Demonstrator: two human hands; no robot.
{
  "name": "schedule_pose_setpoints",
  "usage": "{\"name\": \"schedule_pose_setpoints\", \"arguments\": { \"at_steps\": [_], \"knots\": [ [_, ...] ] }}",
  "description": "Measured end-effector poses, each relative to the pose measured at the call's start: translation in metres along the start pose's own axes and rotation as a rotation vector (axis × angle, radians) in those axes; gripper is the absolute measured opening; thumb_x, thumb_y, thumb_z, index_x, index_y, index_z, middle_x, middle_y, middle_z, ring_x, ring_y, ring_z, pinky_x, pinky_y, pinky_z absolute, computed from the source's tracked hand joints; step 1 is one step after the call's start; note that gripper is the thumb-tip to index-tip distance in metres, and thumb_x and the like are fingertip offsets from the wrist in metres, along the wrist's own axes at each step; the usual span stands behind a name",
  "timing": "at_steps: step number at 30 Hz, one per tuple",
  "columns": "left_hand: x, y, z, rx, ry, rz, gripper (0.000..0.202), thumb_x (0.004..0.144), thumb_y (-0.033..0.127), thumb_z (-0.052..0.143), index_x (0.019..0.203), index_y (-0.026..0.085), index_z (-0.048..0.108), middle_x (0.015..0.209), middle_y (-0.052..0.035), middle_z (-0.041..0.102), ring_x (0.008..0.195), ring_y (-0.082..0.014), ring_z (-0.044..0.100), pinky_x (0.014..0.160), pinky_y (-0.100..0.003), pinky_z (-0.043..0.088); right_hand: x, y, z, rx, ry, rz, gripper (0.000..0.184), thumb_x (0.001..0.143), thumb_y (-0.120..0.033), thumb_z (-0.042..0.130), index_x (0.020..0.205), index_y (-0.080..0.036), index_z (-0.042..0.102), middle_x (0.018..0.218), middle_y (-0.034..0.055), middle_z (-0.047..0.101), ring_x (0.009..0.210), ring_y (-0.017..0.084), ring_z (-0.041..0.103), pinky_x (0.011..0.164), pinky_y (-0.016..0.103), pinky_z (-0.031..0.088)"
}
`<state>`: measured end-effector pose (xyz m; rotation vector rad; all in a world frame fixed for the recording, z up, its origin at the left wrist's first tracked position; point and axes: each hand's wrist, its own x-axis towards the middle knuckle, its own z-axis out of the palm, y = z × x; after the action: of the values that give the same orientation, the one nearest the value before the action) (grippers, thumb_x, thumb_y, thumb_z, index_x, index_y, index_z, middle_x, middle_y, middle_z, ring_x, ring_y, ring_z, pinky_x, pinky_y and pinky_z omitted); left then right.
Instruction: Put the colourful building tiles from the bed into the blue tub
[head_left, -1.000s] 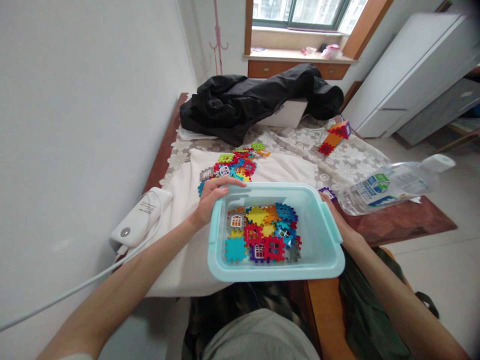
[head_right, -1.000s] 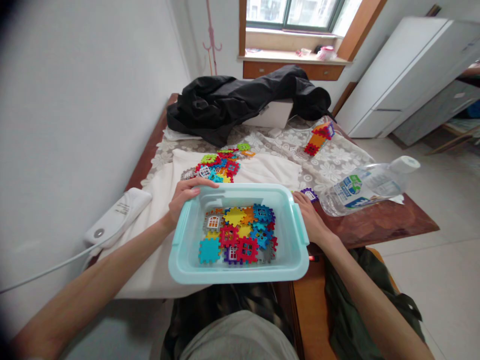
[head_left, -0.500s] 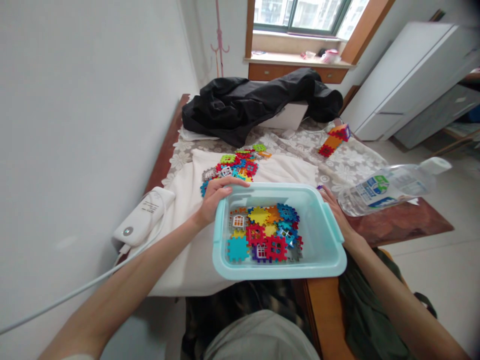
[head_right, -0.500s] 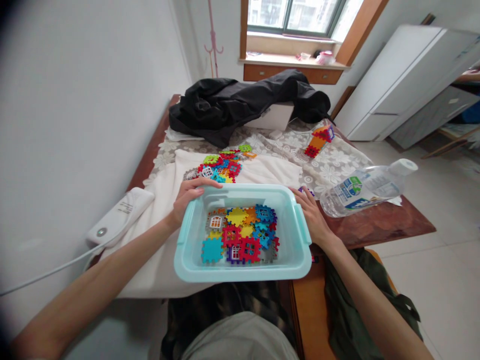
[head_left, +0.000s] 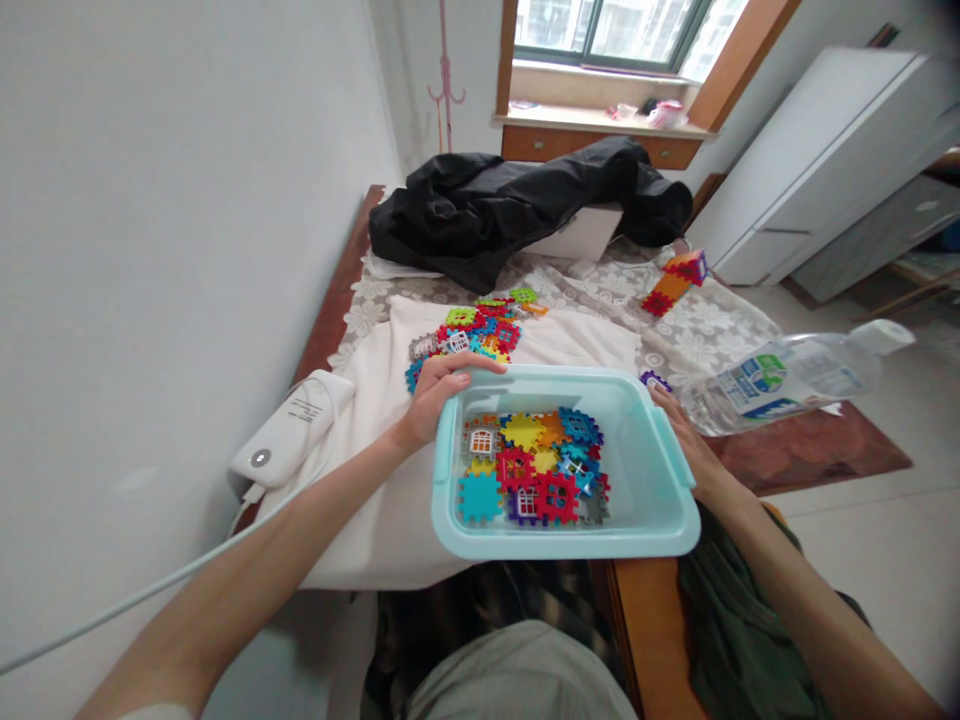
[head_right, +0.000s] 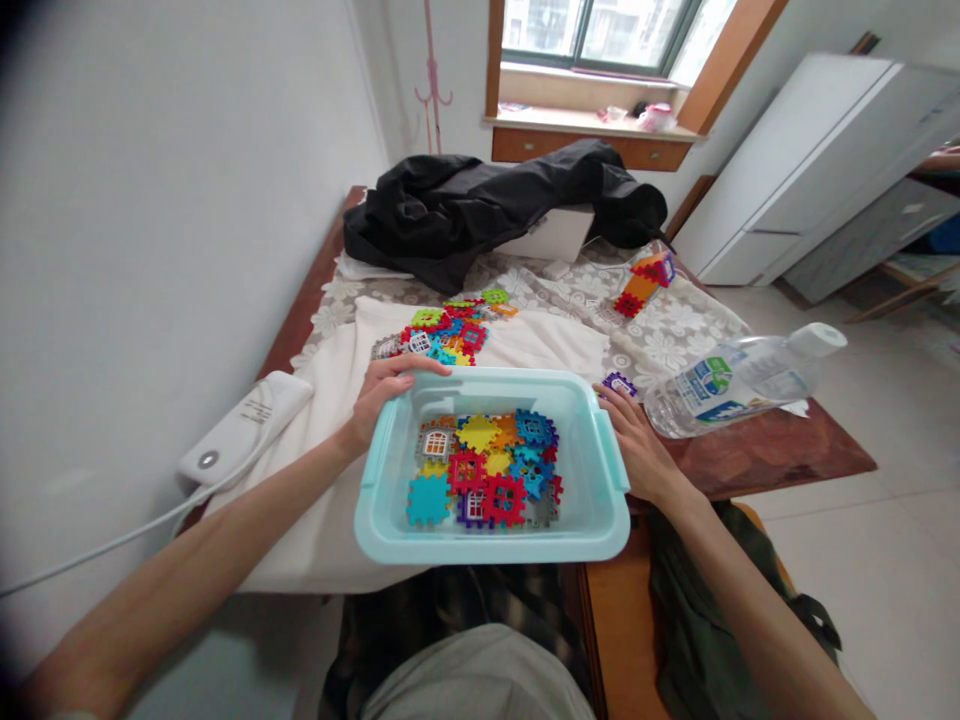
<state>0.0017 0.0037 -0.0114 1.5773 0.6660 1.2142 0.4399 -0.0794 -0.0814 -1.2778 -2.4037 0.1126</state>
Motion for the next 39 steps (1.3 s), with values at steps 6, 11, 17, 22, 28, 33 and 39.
{"name": "schedule_pose_setpoints", "arguments": {
  "at_steps": [6,11,17,22,28,33,39],
  "knots": [
    [0.0,0.002,0.0,-0.001,0.007,-0.026,0.033,0.094,0.042,0.068,0.103,0.021,0.092,0.1,-0.0104,0.086,0.088,-0.0263,0.074,0.087,-0.038,0.061,0.019,0.006,0.005,-0.001,0.007,0.206,0.052,0.111,-0.032,0.042,0.155,-0.028,0.071,0.165,0.0118,0.065,0.169,0.041,0.045,0.139,0.075,0.034],
    [0.001,0.001,0.0,-0.011,0.001,-0.012,0.033,0.093,0.041,0.068,0.103,0.02,0.092,0.1,-0.0102,0.086,0.087,-0.0253,0.074,0.086,-0.037,0.059,0.027,0.004,0.0,0.008,0.092,0.178,0.041,0.111,-0.033,0.05,0.135,-0.024,0.082,0.145,0.014,0.077,0.145,0.038,0.068,0.123,0.059,0.06],
    [0.001,0.003,0.001,-0.005,-0.006,0.006,0.032,0.092,0.036,0.067,0.105,0.021,0.093,0.101,-0.0092,0.086,0.088,-0.0244,0.073,0.085,-0.036,0.058,0.028,0.001,-0.006,-0.109,0.107,0.2,0.041,0.111,-0.034,0.05,0.136,-0.016,0.077,0.147,0.0206,0.074,0.132,0.039,0.074,0.109,0.057,0.064],
    [0.001,0.002,0.001,0.014,-0.004,-0.005,0.033,0.093,0.038,0.067,0.104,0.02,0.092,0.102,-0.0103,0.085,0.09,-0.0259,0.073,0.085,-0.037,0.059,0.027,0.013,0.001,-0.145,0.08,0.165,0.049,0.113,-0.036,0.048,0.157,-0.023,0.066,0.171,0.0172,0.058,0.161,0.042,0.053,0.138,0.072,0.034],
    [0.001,0.002,0.001,0.009,0.007,-0.029,0.034,0.092,0.041,0.067,0.102,0.02,0.091,0.102,-0.0107,0.086,0.09,-0.0271,0.074,0.087,-0.039,0.061,0.032,0.012,-0.002,-0.03,0.096,0.125,0.052,0.112,-0.034,0.05,0.158,-0.018,0.066,0.155,0.0186,0.071,0.144,0.037,0.068,0.125,0.062,0.057],
    [0.001,0.002,0.001,0.004,0.007,-0.02,0.034,0.092,0.041,0.068,0.103,0.02,0.092,0.101,-0.0105,0.087,0.087,-0.0267,0.074,0.086,-0.039,0.062,0.033,0.009,-0.002,-0.067,0.158,0.173,0.052,0.115,-0.038,0.046,0.158,-0.018,0.065,0.168,0.0198,0.061,0.16,0.041,0.055,0.133,0.067,0.047],
    [0.001,0.003,0.0,0.016,0.003,-0.013,0.033,0.092,0.039,0.068,0.103,0.021,0.093,0.101,-0.0104,0.086,0.088,-0.026,0.074,0.086,-0.038,0.061,0.039,0.014,0.002,-0.014,0.041,0.279,0.056,0.108,-0.037,0.049,0.158,-0.019,0.068,0.167,0.0187,0.063,0.161,0.045,0.055,0.136,0.074,0.041]
  ]
}}
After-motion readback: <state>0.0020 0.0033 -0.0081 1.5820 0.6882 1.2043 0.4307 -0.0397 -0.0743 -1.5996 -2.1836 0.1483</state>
